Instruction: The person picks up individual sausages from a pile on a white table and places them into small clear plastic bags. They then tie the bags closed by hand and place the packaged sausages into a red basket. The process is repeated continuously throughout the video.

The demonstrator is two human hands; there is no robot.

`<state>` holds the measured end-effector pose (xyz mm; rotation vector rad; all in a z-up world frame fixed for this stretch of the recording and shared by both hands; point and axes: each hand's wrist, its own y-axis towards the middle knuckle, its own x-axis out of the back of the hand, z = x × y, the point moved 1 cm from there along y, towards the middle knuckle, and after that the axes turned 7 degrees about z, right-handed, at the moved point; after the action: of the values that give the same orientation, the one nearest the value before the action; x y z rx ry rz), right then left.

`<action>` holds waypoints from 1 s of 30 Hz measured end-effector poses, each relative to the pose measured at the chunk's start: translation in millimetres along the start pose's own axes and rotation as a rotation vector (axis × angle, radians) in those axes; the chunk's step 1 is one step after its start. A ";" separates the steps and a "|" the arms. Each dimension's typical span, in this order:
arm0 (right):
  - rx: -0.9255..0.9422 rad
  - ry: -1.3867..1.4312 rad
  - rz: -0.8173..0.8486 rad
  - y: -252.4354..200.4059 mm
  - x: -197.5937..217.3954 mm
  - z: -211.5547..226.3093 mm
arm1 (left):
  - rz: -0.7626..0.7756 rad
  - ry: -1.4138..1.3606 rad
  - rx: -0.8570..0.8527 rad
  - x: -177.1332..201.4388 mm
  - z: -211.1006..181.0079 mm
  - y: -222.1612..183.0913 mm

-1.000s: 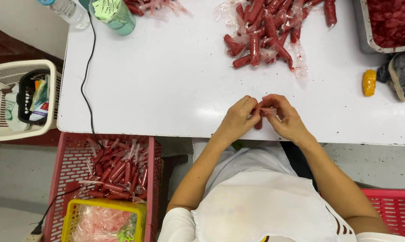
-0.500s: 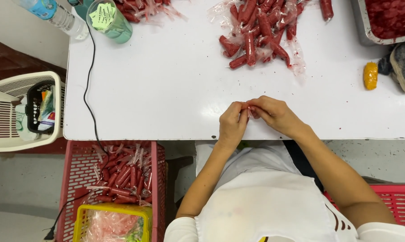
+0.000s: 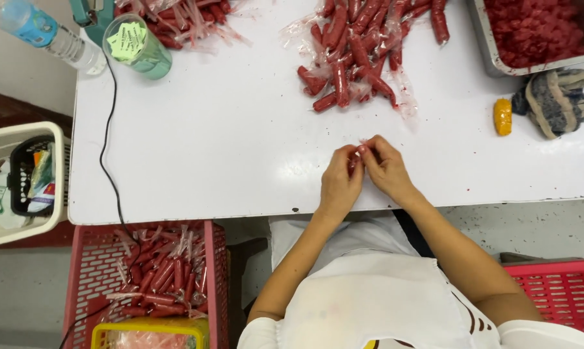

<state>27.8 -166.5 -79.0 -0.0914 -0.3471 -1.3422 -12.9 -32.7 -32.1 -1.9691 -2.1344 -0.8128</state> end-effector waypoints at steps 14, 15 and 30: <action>0.169 -1.129 -0.087 138.5 103.6 -81.9 | 0.288 0.822 0.455 177.1 42.8 -56.1; 0.066 -1.239 0.011 152.4 106.1 -105.2 | 0.257 1.223 0.544 206.5 51.4 -72.2; 0.736 -1.478 0.335 32.0 80.7 126.2 | 0.459 -0.462 0.182 19.8 -26.6 34.6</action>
<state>49.1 -201.6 68.6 -0.4959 -1.9364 -0.5244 10.3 -27.2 9.5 -2.5753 -1.7333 -0.0905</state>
